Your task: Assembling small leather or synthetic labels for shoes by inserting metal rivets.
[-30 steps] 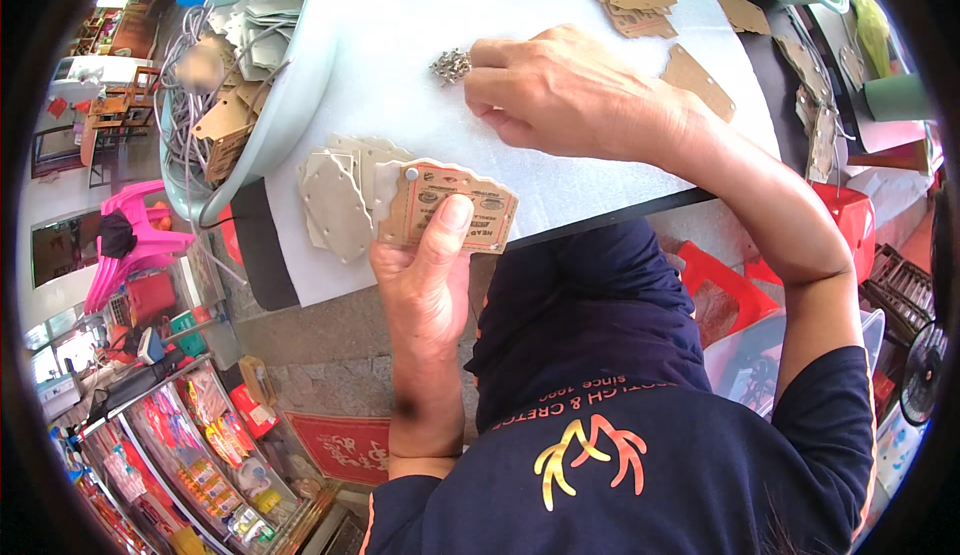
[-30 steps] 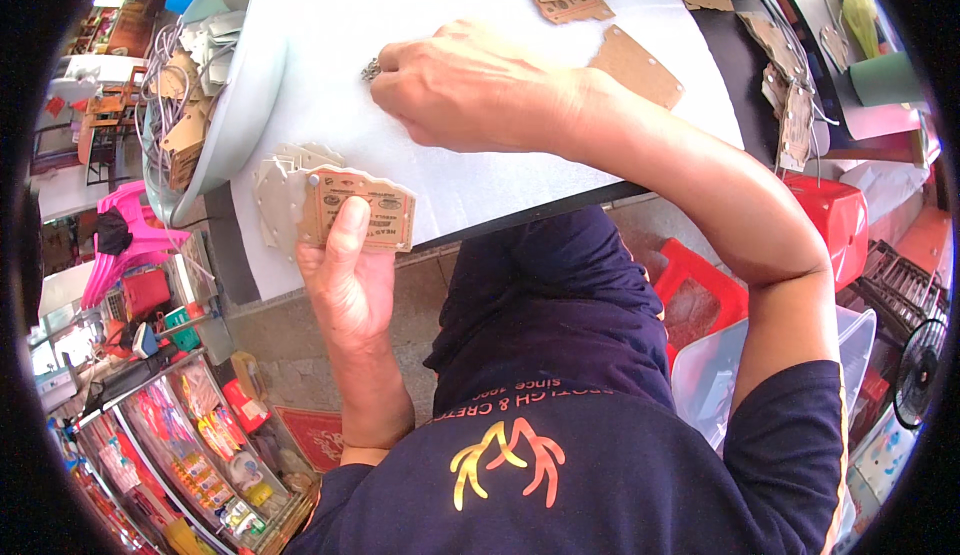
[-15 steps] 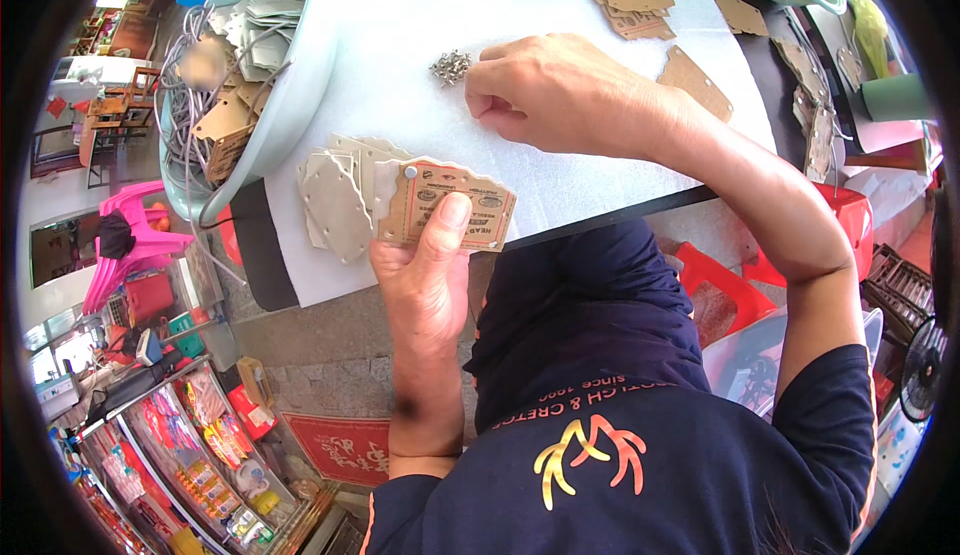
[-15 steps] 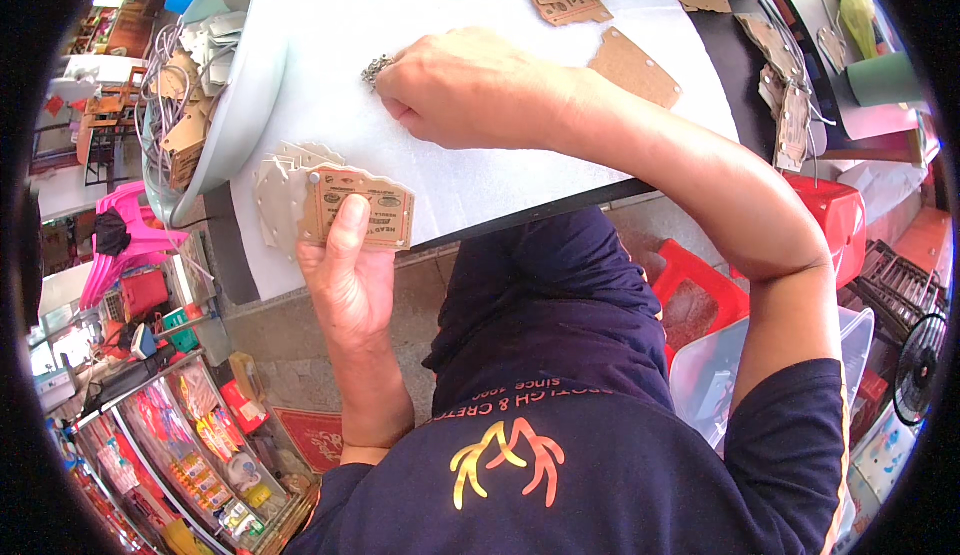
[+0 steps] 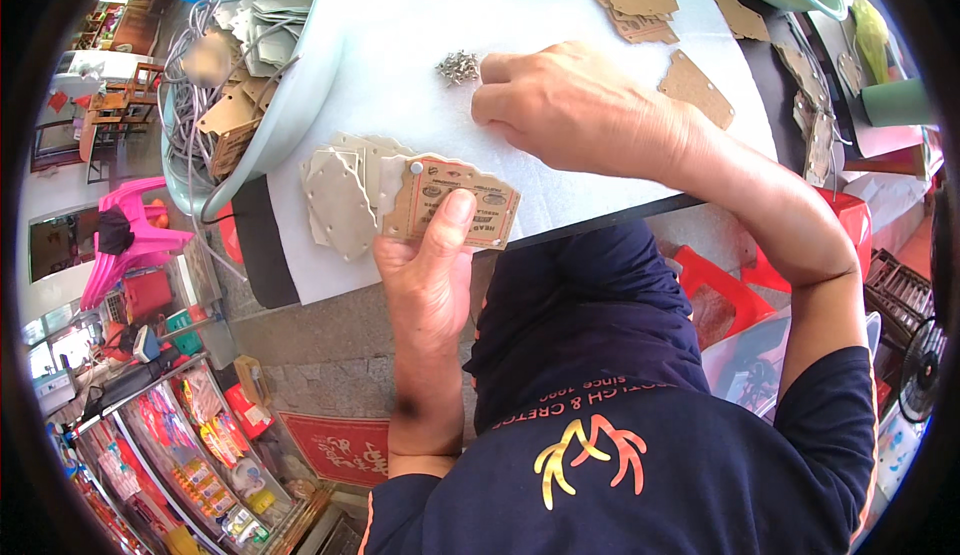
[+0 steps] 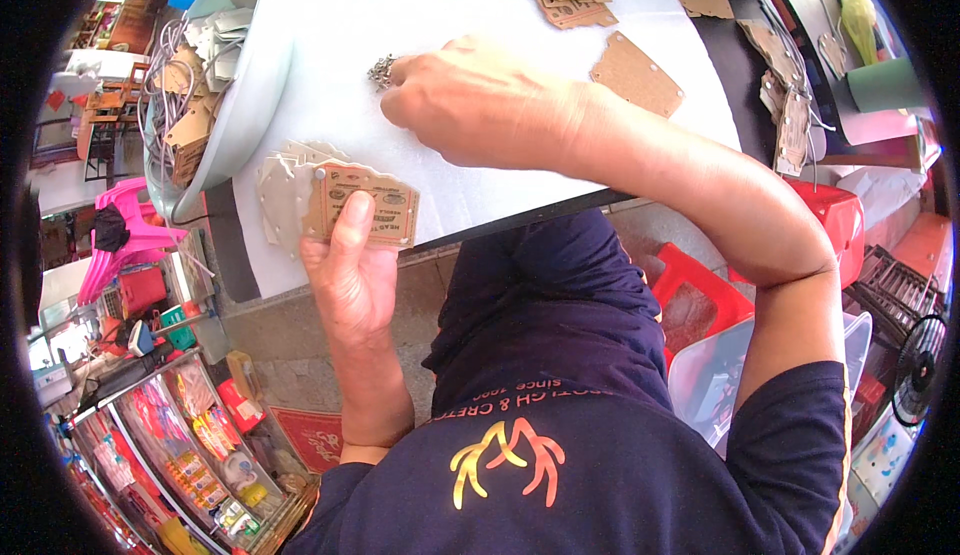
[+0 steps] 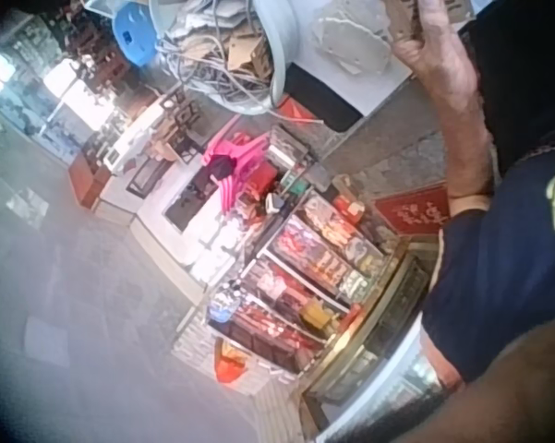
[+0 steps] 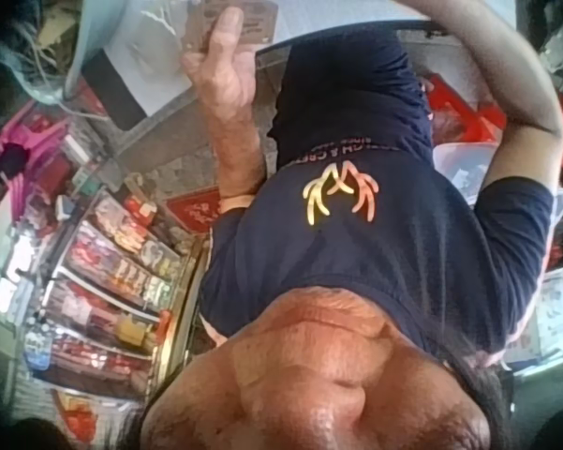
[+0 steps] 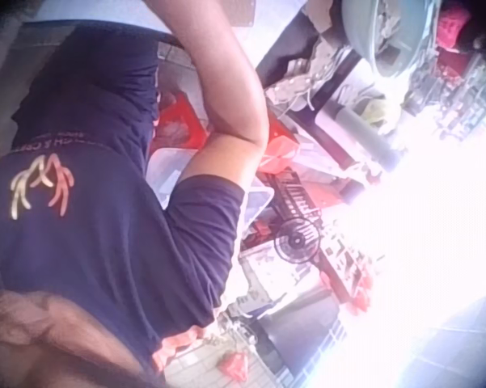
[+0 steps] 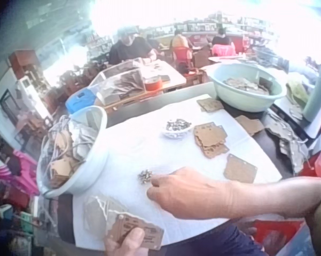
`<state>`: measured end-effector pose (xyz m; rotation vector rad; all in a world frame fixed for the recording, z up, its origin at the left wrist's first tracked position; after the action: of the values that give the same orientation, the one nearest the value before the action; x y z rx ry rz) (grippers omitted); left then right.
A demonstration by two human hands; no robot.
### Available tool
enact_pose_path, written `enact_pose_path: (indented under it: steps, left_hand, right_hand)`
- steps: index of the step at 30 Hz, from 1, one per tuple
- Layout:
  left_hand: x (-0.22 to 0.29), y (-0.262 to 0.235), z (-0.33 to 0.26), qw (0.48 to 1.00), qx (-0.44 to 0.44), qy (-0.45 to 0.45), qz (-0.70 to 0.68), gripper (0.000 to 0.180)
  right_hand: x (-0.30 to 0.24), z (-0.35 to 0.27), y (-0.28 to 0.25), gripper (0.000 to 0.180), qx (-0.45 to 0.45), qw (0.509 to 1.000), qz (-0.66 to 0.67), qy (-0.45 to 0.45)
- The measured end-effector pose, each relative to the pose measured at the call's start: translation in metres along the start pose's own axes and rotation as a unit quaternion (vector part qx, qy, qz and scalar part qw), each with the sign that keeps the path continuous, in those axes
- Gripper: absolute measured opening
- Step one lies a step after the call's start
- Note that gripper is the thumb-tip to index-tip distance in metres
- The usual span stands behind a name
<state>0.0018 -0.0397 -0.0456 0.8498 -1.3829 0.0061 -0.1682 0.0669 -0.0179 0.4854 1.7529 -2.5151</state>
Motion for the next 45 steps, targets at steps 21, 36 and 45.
enact_pose_path:
  steps: [21,36,45]
  left_hand:
    - [0.000,0.000,0.002,1.000,-0.004,-0.011,-0.013,0.033]
    - [0.000,-0.001,0.002,1.000,-0.005,-0.010,-0.003,0.034]
    - [0.004,0.007,0.001,1.000,0.010,-0.017,-0.014,0.029]
  right_hand:
    - [0.005,-0.001,0.006,0.013,0.049,0.998,0.013,0.040]
    - [-0.001,0.009,0.012,0.011,0.022,0.999,0.012,0.038]
    - [0.001,0.002,0.004,0.014,0.023,0.976,0.198,0.087]
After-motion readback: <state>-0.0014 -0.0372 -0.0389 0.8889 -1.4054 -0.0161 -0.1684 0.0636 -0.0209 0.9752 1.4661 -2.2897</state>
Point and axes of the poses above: each hand's wrist, its own z-axis towards the middle knuckle, its own y-axis out of the palm, x = y × z, the point moved 1 cm from there along z, towards the middle knuckle, and after that the axes turned 3 degrees about x, right-handed, at the moved point
